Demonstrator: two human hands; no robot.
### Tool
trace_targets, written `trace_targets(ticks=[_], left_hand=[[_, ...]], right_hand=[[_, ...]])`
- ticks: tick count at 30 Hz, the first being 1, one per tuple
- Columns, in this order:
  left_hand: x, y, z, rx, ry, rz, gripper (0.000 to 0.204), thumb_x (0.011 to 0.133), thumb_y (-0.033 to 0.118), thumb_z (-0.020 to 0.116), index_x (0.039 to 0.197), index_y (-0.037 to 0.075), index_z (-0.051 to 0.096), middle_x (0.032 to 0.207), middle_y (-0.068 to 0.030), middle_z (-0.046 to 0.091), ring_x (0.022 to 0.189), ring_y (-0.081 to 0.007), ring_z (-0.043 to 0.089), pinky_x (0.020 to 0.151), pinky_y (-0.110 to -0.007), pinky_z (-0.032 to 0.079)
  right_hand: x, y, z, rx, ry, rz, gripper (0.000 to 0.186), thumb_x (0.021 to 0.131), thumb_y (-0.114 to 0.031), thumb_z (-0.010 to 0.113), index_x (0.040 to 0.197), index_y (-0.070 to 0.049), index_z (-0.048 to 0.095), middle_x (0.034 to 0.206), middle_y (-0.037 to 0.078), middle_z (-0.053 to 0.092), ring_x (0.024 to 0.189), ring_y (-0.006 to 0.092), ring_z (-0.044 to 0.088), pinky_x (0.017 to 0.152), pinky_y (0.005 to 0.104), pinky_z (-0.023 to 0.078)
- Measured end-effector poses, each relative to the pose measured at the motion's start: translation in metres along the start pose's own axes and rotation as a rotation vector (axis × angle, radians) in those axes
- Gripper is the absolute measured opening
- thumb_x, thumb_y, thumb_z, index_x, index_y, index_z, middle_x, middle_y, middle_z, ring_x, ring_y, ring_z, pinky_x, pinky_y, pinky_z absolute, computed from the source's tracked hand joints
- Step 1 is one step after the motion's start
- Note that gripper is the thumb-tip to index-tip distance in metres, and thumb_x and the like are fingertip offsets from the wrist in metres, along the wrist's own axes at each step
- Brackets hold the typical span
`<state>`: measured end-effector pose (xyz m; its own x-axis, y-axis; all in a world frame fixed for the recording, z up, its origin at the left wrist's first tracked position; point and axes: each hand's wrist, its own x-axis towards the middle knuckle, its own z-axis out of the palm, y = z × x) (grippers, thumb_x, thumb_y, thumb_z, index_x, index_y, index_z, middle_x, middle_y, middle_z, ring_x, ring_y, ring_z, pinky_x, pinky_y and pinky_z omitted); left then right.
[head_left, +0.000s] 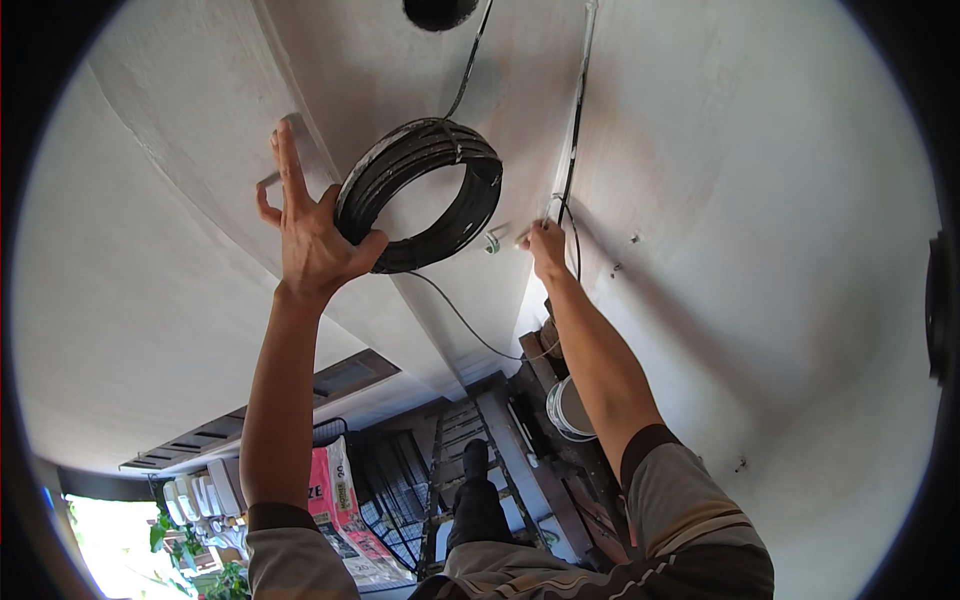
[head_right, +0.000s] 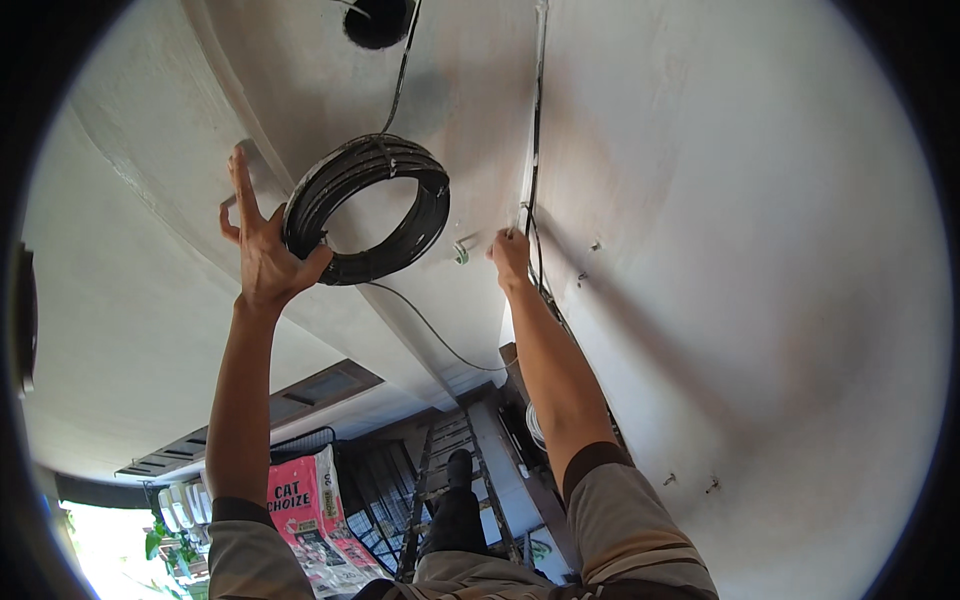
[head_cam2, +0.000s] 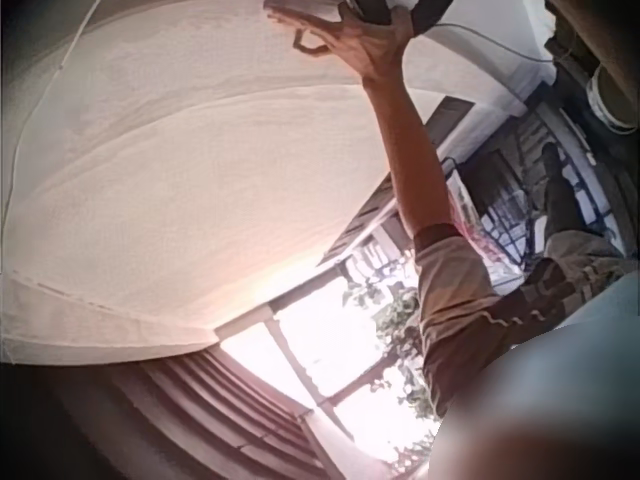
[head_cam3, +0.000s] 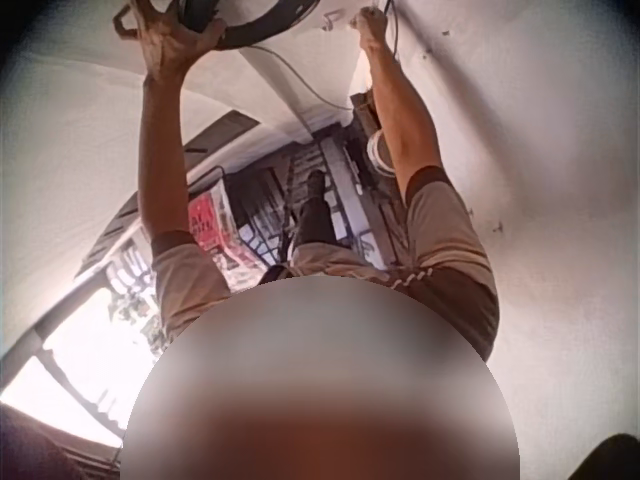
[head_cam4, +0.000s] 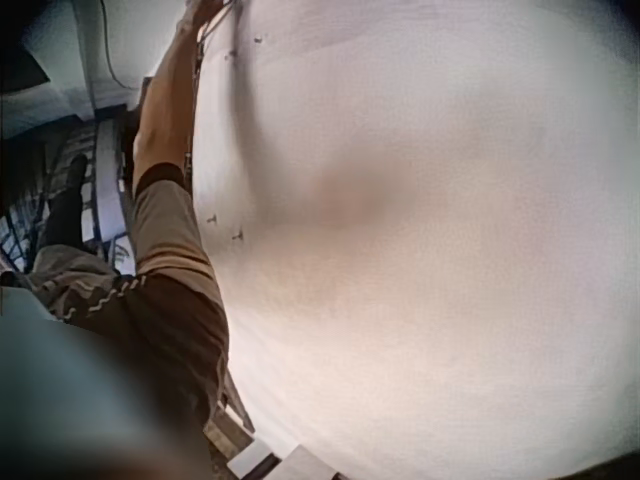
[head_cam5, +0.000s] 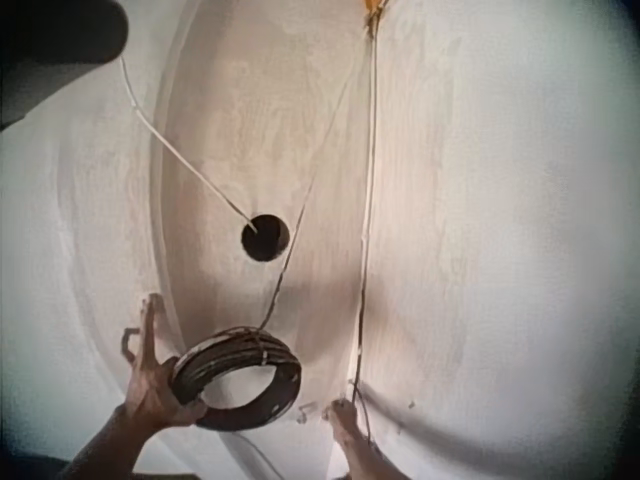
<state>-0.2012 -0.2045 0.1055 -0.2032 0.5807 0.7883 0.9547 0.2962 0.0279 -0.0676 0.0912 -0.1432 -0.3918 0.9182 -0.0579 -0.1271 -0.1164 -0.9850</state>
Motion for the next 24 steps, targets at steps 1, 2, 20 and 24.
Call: trace_targets(ticks=[1,2,20,24], left_hand=[[-0.001,-0.002,0.001,-0.001,-0.007,-0.01,0.049,0.047,0.029,0.068,0.088,0.003,0.075,0.159,-0.0224,0.002,0.146,-0.0451,0.005,0.101,-0.071,0.01],[-0.001,-0.004,0.004,0.014,-0.005,0.001,0.049,0.047,0.03,0.069,0.088,0.004,0.075,0.159,-0.0224,0.002,0.146,-0.0454,0.005,0.1,-0.071,0.011],[0.002,-0.003,0.005,0.021,0.015,0.038,0.041,0.048,0.028,0.068,0.08,0.003,0.074,0.158,-0.0237,0.004,0.146,-0.0451,0.007,0.102,-0.067,0.013],[0.0,-0.008,0.004,0.024,-0.007,0.04,0.041,0.047,0.027,0.067,0.079,0.002,0.074,0.159,-0.0236,0.004,0.146,-0.0438,0.008,0.102,-0.066,0.014]], right_hand=[[0.001,-0.013,0.004,0.007,0.014,-0.035,0.016,0.093,-0.008,0.05,0.079,-0.003,0.055,0.068,0.005,0.053,0.059,0.0153,0.055,0.055,0.0297,0.051],[0.002,-0.029,0.007,0.014,0.03,-0.073,0.016,0.094,-0.008,0.05,0.079,-0.002,0.055,0.068,0.005,0.052,0.06,0.0157,0.056,0.055,0.03,0.051],[-0.079,-0.031,-0.012,0.045,-0.035,-0.106,0.006,0.085,0.0,0.051,0.08,-0.003,0.053,0.072,0.003,0.052,0.064,0.0111,0.052,0.058,0.0265,0.046],[-0.053,-0.067,0.01,0.21,-0.032,-0.021,0.008,0.082,0.004,0.05,0.08,-0.004,0.054,0.074,0.004,0.053,0.066,0.0141,0.054,0.056,0.0275,0.046]])
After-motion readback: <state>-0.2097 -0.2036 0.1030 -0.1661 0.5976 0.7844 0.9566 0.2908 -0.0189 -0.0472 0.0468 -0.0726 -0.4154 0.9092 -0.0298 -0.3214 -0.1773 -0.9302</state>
